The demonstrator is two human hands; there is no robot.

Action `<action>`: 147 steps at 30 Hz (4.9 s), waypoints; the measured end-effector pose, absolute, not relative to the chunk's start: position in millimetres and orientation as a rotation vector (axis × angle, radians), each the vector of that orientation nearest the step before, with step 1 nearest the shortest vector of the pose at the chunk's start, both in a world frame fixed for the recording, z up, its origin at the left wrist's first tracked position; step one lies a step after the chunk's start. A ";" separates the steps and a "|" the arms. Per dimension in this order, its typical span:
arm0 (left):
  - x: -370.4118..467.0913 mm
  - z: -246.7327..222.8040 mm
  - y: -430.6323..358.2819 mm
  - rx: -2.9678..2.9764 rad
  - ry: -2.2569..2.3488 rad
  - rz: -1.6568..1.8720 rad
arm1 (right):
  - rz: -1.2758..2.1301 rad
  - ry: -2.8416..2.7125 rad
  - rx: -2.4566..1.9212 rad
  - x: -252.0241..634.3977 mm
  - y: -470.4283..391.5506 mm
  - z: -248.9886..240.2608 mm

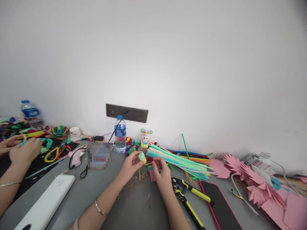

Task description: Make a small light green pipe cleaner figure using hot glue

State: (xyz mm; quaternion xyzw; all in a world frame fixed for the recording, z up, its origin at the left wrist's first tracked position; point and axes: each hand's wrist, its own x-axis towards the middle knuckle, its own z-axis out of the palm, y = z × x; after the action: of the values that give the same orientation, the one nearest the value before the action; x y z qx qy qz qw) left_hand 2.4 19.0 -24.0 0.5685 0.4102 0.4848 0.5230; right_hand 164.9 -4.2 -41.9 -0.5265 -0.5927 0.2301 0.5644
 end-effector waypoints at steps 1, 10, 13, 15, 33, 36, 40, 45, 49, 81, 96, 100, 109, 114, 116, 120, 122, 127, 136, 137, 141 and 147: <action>2.7 -24.2 19.1 1.377 0.984 1.152 | 0.534 -1.391 -1.253 166.0 -3.2 -43.6; 3.0 -29.3 15.6 1.558 1.021 1.045 | 0.490 -1.432 -1.266 169.9 0.9 -53.2; 3.8 -28.5 13.5 1.609 1.050 1.017 | 0.412 -1.465 -1.312 172.5 2.4 -58.2; 4.2 -30.2 13.7 1.647 1.051 1.016 | 0.379 -1.482 -1.343 173.6 3.6 -61.7; 3.8 -41.0 16.6 1.894 1.176 0.845 | 0.285 -1.788 -1.563 166.8 -5.2 -50.5; 3.9 -46.4 19.3 1.829 1.175 0.913 | 0.218 -1.846 -1.558 165.1 -6.8 -51.7; 3.2 -47.1 19.6 1.773 1.174 0.999 | 0.115 -1.890 -1.566 162.2 -8.9 -53.8; 2.1 -43.7 17.9 1.805 1.166 1.002 | 0.056 -1.912 -1.564 160.1 -8.6 -56.2; 2.1 -42.6 17.5 1.802 1.169 0.985 | 0.057 -1.851 -1.563 161.5 -7.1 -57.0; 0.3 -34.9 21.1 1.691 1.172 1.153 | 0.043 -1.736 -1.658 172.0 -4.8 -53.2; 0.3 -32.3 21.2 1.741 1.173 1.099 | 0.277 -1.290 -1.248 183.0 0.1 -38.1; -1.5 -30.2 21.4 1.790 1.202 1.059 | 0.328 -1.273 -1.263 185.6 2.3 -42.1; -6.5 -23.5 16.3 1.767 1.203 0.942 | 0.339 -1.179 -1.074 183.9 -5.2 -28.0; -6.7 -24.1 15.5 1.766 1.186 0.899 | 0.372 -1.160 -1.030 180.6 -7.4 -23.9; -6.6 -23.9 15.6 1.788 1.200 0.906 | 0.405 -1.164 -1.037 178.2 -6.7 -25.4; -5.3 -26.2 16.5 1.777 1.178 0.884 | 0.469 -1.215 -1.083 174.1 -3.4 -31.3; -4.9 -29.4 17.4 1.772 1.169 0.867 | 0.469 -1.252 -1.118 173.6 -1.8 -33.5; -5.3 -35.6 19.6 1.823 1.174 0.896 | 0.486 -1.300 -1.207 176.1 -0.1 -35.7; -4.9 -26.0 16.4 1.857 1.206 0.901 | 0.561 -1.251 -1.217 176.3 -0.5 -36.8; -4.8 -24.5 15.6 1.864 1.207 0.884 | 0.569 -1.248 -1.214 176.1 -1.2 -36.0; -5.3 -20.8 13.5 1.891 1.247 0.840 | 0.562 -1.273 -1.225 176.3 -3.7 -35.1; -6.2 -19.8 15.1 1.904 1.314 0.890 | 0.517 -1.390 -1.311 179.8 -1.9 -45.0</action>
State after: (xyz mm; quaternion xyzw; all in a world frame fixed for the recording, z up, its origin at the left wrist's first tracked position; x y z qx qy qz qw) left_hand -6.2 15.1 -19.8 0.7265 0.5011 0.3396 0.3253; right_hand 179.8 -1.9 -45.0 -0.5535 -0.5871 0.2184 0.5489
